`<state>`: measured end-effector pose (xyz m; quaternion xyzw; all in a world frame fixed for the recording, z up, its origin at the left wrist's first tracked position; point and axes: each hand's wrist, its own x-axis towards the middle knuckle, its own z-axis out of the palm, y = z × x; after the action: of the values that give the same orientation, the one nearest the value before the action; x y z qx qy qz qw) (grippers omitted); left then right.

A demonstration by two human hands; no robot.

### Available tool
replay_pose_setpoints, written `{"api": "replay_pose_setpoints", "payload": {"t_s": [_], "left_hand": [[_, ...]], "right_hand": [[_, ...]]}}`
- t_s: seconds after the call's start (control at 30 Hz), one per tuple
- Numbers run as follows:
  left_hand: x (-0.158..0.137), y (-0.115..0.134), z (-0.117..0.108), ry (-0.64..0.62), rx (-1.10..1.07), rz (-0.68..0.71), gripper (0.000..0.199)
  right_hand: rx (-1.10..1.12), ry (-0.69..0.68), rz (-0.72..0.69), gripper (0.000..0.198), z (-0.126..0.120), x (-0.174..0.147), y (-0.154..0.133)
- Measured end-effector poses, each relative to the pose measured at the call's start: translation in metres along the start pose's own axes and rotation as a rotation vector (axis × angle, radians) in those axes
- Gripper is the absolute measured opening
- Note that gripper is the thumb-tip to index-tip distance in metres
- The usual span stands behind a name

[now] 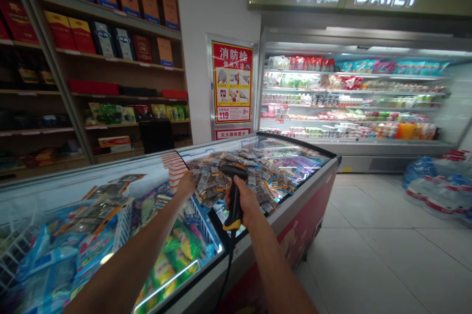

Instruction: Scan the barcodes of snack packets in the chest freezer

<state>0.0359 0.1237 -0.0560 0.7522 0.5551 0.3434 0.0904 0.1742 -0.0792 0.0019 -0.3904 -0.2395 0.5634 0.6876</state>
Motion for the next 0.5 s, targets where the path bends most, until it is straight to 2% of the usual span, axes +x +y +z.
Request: {"api": "replay_pose_setpoints", "payload": {"t_s": [0.13, 0.37, 0.43, 0.5], "left_hand": [[-0.012, -0.018, -0.026, -0.005, 0.109, -0.071, 0.042], [-0.045, -0.092, -0.120, 0.201, 0.399, -0.294, 0.042], [-0.053, -0.114, -0.140, 0.197, 0.433, -0.396, 0.043], [-0.057, -0.132, -0.152, 0.141, 0.373, -0.442, 0.044]], "right_hand": [[-0.001, -0.004, 0.013, 0.026, 0.003, 0.002, 0.004], [-0.013, -0.067, 0.059, 0.025, 0.021, 0.006, 0.019], [-0.008, -0.090, 0.076, 0.024, 0.027, 0.006, 0.024], [-0.005, -0.111, 0.090, 0.023, 0.031, 0.006, 0.027]]}}
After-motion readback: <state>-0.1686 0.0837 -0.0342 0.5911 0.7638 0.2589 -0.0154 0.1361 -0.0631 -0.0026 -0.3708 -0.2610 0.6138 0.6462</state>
